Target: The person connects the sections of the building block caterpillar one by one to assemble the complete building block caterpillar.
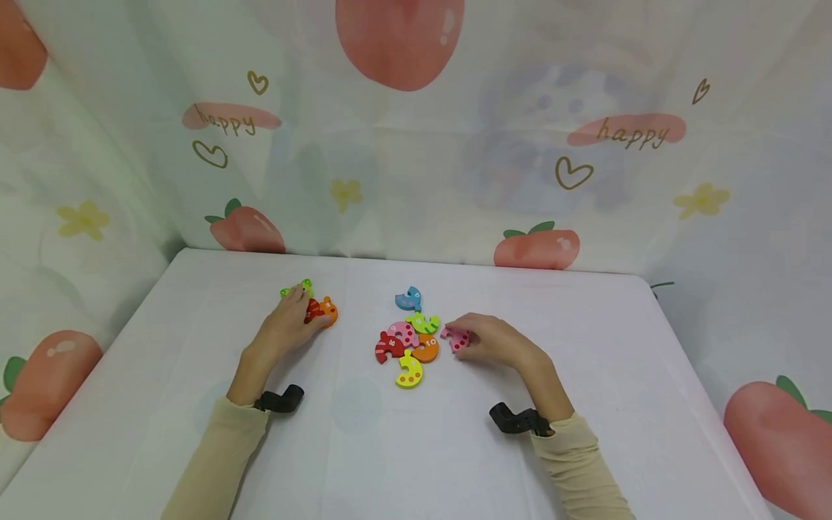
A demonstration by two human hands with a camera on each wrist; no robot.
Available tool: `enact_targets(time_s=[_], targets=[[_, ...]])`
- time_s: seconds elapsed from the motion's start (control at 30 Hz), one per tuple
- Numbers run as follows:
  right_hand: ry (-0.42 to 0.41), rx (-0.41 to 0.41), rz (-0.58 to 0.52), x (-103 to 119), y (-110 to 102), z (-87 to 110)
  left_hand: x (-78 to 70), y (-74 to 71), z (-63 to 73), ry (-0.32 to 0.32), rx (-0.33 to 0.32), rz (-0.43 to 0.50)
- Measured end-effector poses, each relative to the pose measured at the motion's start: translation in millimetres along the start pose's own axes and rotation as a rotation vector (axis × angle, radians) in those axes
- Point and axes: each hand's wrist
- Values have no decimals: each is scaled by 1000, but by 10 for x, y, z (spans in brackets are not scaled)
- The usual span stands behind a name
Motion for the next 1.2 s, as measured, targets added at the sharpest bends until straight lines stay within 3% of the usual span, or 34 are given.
enact_targets(time_s=[0.37,0.87,1.2], targets=[[12,-17,-24,19,4,-20,-17,47,-30,-17,-79,-60],[78,-77,43,80,35,-38,50,47,-76,-25,-40,-11],[54,-45,29,53,53,-80,113,33,-84,9,-1,46]])
Point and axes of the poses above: each hand's wrist, its own z-axis away from the middle knuckle, its own y-axis out of the palm, x = y × z, and after that the axes turned 15 degrees about x, right-handed
